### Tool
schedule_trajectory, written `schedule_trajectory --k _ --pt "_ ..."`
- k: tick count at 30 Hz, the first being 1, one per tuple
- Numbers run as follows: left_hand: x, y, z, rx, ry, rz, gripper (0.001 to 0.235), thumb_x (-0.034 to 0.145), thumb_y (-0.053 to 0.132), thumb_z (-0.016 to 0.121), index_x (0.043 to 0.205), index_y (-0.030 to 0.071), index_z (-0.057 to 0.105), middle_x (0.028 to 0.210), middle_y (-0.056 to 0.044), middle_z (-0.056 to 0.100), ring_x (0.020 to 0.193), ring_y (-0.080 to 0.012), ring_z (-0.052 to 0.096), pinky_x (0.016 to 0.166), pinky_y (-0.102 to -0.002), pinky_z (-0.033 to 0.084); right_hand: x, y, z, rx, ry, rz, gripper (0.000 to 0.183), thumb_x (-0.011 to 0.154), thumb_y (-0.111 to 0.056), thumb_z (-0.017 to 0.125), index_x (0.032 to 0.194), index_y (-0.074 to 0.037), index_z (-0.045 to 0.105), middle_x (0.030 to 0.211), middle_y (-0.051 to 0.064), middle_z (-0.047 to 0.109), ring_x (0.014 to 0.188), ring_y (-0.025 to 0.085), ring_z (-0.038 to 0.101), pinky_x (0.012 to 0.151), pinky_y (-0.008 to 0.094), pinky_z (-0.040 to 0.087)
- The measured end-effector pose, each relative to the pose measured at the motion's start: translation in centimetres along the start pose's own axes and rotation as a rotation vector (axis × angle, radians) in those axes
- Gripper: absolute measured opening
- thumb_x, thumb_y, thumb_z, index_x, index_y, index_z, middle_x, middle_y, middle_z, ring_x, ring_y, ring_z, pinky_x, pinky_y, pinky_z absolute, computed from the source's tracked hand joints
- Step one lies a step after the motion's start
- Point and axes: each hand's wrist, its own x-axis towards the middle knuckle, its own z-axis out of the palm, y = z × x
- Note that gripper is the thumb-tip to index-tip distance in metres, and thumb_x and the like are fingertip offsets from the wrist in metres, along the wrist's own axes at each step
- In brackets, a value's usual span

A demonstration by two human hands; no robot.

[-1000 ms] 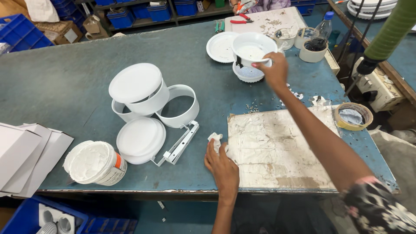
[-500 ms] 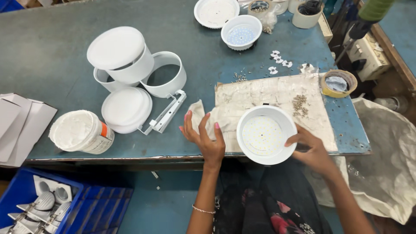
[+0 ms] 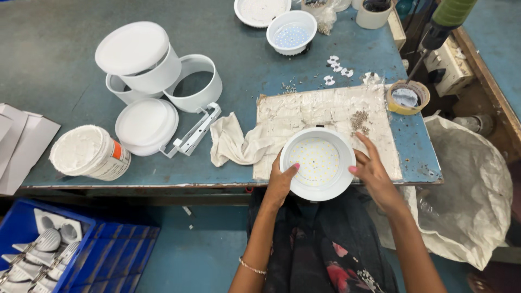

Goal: The person places an LED panel into a circular housing, presses it down with their fingers, and then uses a power screwdriver to secure multiple screws around the perimeter of the panel.

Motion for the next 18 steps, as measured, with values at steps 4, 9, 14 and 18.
schedule_trajectory --k 4,9,14,18 --pt "-0.3 -0.3 0.1 0.123 0.045 0.087 0.058 0.091 0.002 0.064 0.146 -0.004 0.048 0.131 -0.016 0.066 0.12 -0.0222 0.063 0.104 -0.033 0.049 0.4 1.0 1.5 -0.249 0.094 0.099 0.064 0.088 -0.016 0.069 0.148 -0.006 0.048 0.135 0.017 0.064 0.122 0.021 0.061 0.104 0.035 0.047" --pt "-1.6 0.9 1.4 0.38 0.152 0.231 0.046 0.091 0.001 0.066 0.135 -0.006 0.059 0.121 -0.018 0.073 0.112 -0.0222 0.069 0.099 -0.032 0.053 0.7 2.7 2.4 -0.39 0.18 0.037 0.057 0.086 -0.009 0.071 0.14 0.002 0.054 0.124 0.014 0.07 0.113 0.019 0.066 0.098 0.033 0.052" --pt "-1.9 2.8 2.9 0.463 0.261 0.162 0.046 0.084 -0.003 0.07 0.13 -0.001 0.065 0.116 -0.016 0.076 0.106 -0.0204 0.071 0.095 -0.032 0.053 0.9 2.1 2.0 -0.39 0.158 0.043 0.064 0.082 -0.008 0.076 0.14 0.0 0.053 0.125 0.013 0.069 0.114 0.019 0.065 0.098 0.034 0.052" --pt "-2.0 3.8 3.8 0.506 0.305 0.115 0.046 0.082 -0.004 0.072 0.127 0.0 0.068 0.114 -0.015 0.077 0.104 -0.0195 0.072 0.094 -0.032 0.054 0.6 1.0 2.3 -0.346 0.121 0.017 0.068 0.079 -0.008 0.078 0.141 0.0 0.051 0.127 0.013 0.068 0.117 0.019 0.064 0.1 0.034 0.051"
